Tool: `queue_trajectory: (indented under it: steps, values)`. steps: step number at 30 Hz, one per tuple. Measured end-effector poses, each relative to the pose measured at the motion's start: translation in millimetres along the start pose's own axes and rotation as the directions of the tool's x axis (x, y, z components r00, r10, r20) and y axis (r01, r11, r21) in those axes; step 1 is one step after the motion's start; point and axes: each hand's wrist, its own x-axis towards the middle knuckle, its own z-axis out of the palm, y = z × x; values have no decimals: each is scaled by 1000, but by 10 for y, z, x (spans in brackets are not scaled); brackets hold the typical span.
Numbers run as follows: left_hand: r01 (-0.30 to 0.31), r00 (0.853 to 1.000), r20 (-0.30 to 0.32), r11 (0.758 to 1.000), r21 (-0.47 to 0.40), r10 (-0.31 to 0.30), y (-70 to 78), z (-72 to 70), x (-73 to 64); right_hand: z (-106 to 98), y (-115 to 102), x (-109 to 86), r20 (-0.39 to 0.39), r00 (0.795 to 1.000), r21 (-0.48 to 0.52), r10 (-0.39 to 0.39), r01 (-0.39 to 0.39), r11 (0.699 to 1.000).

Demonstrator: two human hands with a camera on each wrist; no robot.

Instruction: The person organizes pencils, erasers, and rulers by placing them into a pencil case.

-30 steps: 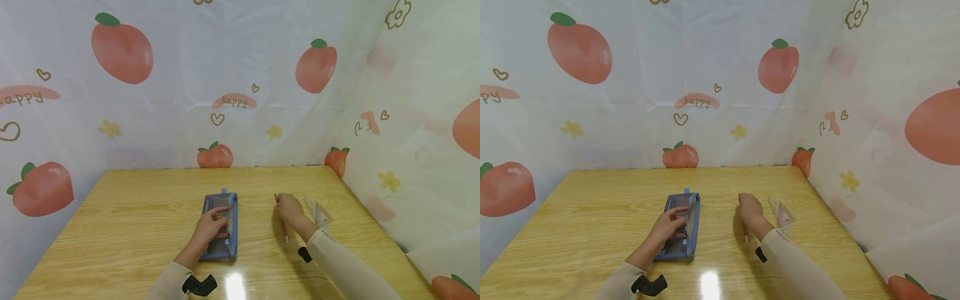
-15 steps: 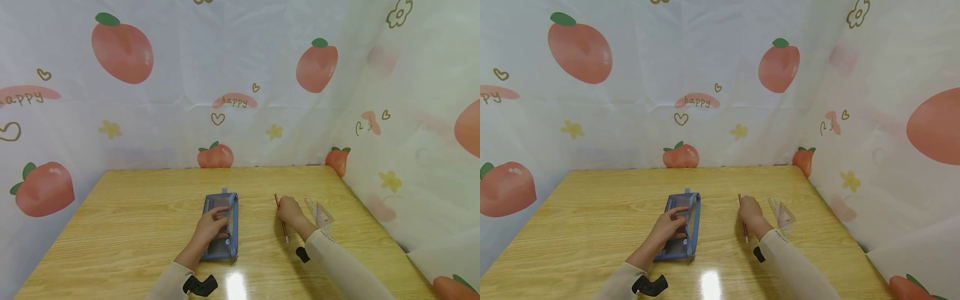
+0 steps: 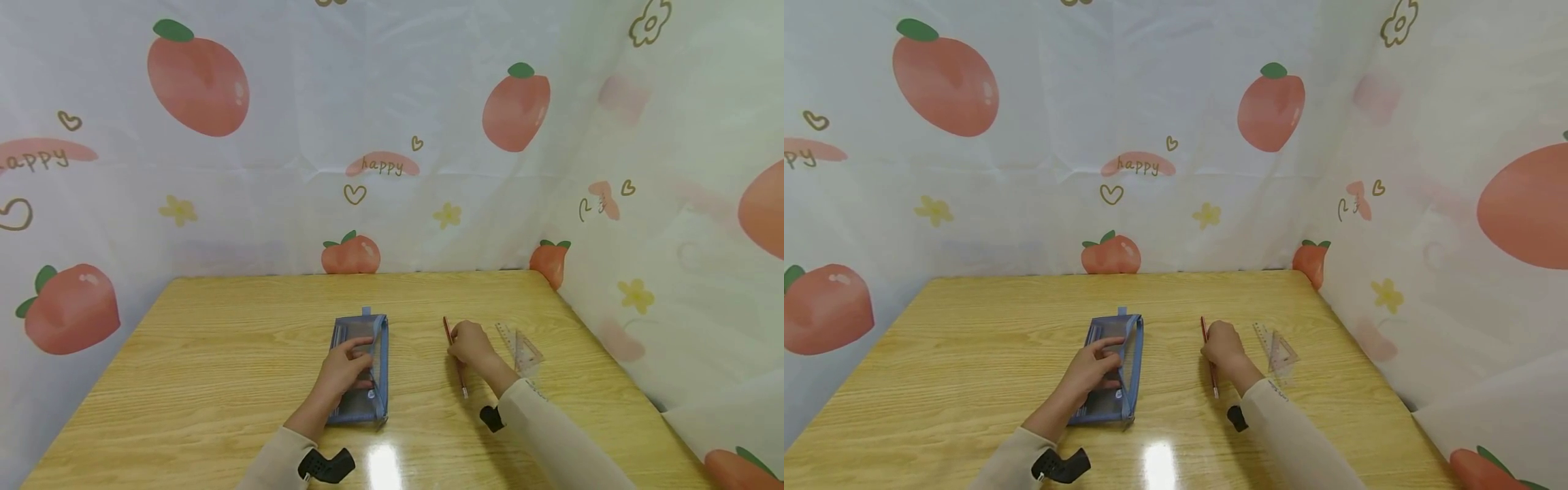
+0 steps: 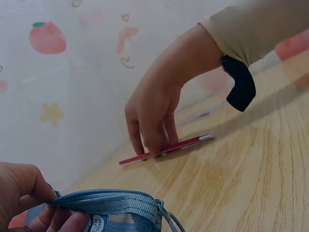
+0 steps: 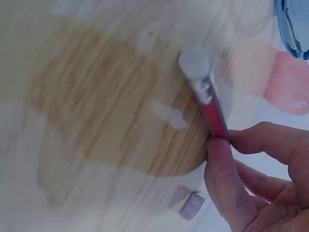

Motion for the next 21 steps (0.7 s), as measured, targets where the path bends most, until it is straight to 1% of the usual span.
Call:
queue_trajectory:
  steps: [6,9,13,17,21]
  values:
    - [1,1000,-3,1000,4,-1,-8,3,5,40,-25,-19,11,998,106,68,-69,992]
    - [3,1000,-2,1000,0,-3,-11,5,8,66,-35,-38,28,996,186,85,-88,979]
    - [1,1000,2,1000,1,-1,-7,10,12,90,-44,-62,40,996,253,80,-87,963]
    - [1,1000,1,1000,9,-1,1,14,7,105,-62,-88,42,996,292,76,-86,953]
    - [0,1000,-1,1000,8,0,6,9,-9,139,-73,-97,64,995,362,75,-94,928]
